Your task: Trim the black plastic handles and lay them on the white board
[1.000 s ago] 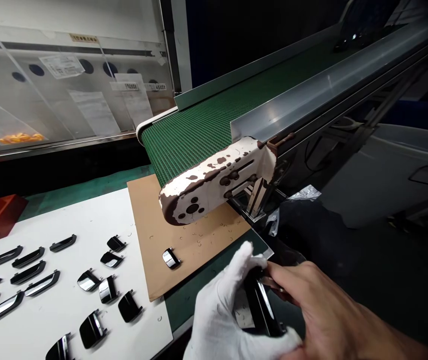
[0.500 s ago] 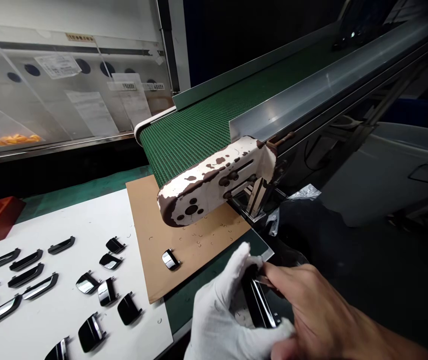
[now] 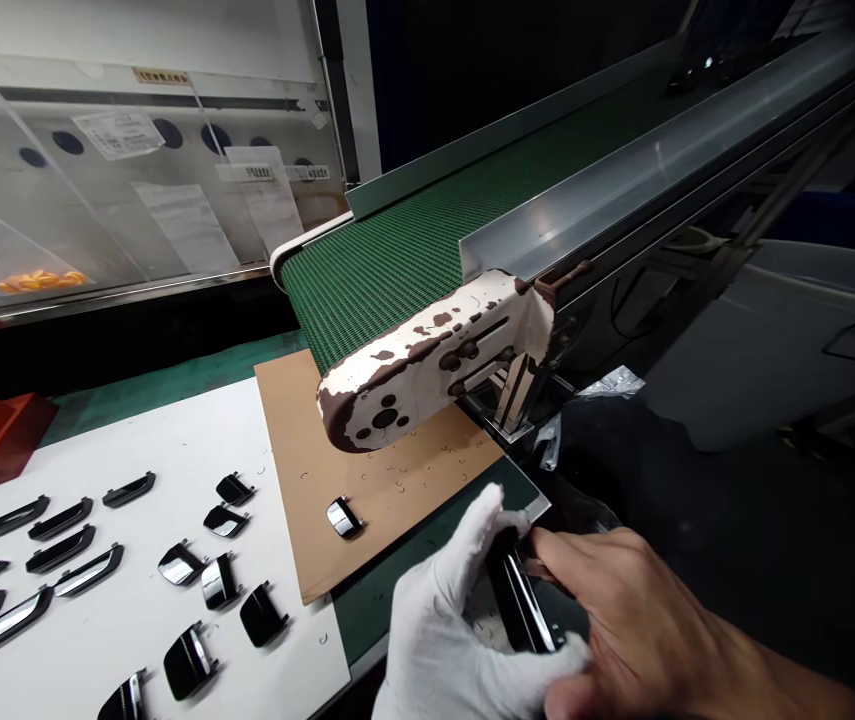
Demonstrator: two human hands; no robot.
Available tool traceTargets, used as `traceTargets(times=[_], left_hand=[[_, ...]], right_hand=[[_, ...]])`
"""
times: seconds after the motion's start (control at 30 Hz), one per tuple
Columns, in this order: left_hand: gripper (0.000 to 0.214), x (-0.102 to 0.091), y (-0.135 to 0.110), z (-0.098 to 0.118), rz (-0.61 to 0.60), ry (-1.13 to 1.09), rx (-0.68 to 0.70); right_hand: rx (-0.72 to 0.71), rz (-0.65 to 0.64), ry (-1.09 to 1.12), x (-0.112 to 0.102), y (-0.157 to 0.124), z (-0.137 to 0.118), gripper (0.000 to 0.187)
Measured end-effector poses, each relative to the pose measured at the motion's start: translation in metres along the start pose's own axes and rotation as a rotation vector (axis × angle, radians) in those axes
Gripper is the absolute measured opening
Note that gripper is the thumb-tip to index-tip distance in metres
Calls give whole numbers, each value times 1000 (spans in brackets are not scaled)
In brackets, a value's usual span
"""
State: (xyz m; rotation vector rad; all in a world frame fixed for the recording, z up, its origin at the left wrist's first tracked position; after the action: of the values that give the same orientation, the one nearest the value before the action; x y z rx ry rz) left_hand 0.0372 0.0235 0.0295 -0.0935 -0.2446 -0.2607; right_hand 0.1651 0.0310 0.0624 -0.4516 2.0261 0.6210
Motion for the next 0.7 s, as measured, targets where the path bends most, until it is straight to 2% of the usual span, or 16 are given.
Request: traceTargets(times=[0.3, 0.53, 0.7], left_hand=[[75, 2, 1, 0, 1, 1, 8], [78, 1, 1, -6, 19, -39, -61], [78, 5, 2, -5, -14, -99, -37]], right_hand=[[-48, 62, -104, -2, -3, -2, 77], [-89, 76, -148, -1, -8, -2, 72], [-53, 33, 39, 1, -11, 1, 63]])
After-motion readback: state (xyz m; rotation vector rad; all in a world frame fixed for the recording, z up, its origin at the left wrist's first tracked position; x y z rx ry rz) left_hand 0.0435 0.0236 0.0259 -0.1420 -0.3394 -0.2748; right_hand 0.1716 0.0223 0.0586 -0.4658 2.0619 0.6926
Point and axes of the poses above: each hand's wrist, its own y-axis towards the middle knuckle, its own x-axis out of the palm, z = x × y, the point moved 5 cm from there along y, towards the middle knuckle, and after that the axes turned 8 degrees about -z, right-handed, at the moved point
